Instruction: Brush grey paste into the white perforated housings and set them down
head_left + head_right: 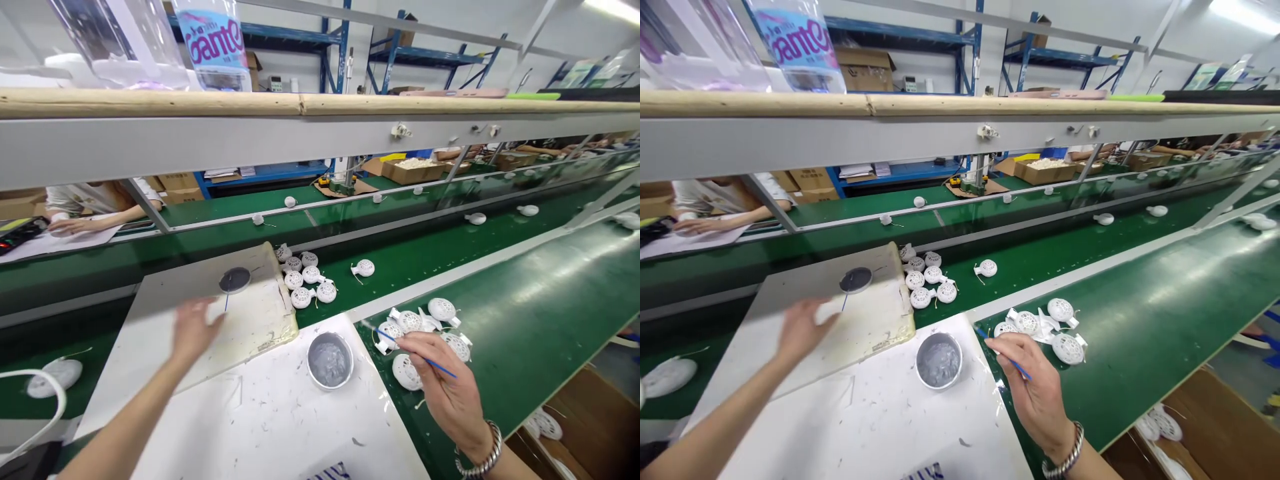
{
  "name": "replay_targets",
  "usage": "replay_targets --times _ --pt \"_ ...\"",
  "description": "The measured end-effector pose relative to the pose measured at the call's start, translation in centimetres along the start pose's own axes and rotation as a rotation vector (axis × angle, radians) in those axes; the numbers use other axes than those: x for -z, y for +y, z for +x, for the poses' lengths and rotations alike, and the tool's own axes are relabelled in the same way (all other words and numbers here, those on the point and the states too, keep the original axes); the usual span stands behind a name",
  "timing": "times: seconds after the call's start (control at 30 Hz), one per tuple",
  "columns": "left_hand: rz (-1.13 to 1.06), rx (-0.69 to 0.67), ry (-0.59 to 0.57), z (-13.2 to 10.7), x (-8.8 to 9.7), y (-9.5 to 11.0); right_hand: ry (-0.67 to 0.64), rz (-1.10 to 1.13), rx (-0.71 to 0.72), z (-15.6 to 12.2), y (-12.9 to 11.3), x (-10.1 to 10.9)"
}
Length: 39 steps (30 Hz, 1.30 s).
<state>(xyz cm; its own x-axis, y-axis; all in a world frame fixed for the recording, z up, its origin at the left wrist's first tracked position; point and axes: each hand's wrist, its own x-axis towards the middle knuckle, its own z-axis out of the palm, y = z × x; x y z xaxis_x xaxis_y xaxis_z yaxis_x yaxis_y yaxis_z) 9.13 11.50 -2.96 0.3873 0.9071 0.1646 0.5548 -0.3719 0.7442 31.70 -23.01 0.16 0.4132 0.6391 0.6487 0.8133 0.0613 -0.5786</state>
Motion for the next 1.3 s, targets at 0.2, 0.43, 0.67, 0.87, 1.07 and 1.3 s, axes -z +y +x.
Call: replay_targets --times 0.2,0.43,0.67,0.87,1.07,1.3 --pt "-0.378 -0.202 -0.414 -0.9 -13.3 6.6 -0.003 0.023 -0.116 0.7 0.0 -1.2" --pt "-0.690 0.012 -0.499 0.6 -15.5 8.6 0.012 0.042 -0.216 0.3 0.8 -1.1" --pt "-1.117 0.424 -0.653 -5.9 -6.0 8.4 -0.112 0.160 -0.379 -0.3 2.1 -3.1" --pt "-1.162 0.412 -0.663 -11.6 -2.5 8.2 -0.257 0.098 -0.269 -0.1 2.8 -5.9" --pt "-1.103 0.567 -0.593 -13.1 -1.9 9.0 -0.275 0.095 -0.292 -0.3 3.4 -7.0" --pt "-0.956 0.584 -0.448 -13.4 -1.8 9.4 -0.353 0.123 -0.319 -0.9 3.9 -8.4"
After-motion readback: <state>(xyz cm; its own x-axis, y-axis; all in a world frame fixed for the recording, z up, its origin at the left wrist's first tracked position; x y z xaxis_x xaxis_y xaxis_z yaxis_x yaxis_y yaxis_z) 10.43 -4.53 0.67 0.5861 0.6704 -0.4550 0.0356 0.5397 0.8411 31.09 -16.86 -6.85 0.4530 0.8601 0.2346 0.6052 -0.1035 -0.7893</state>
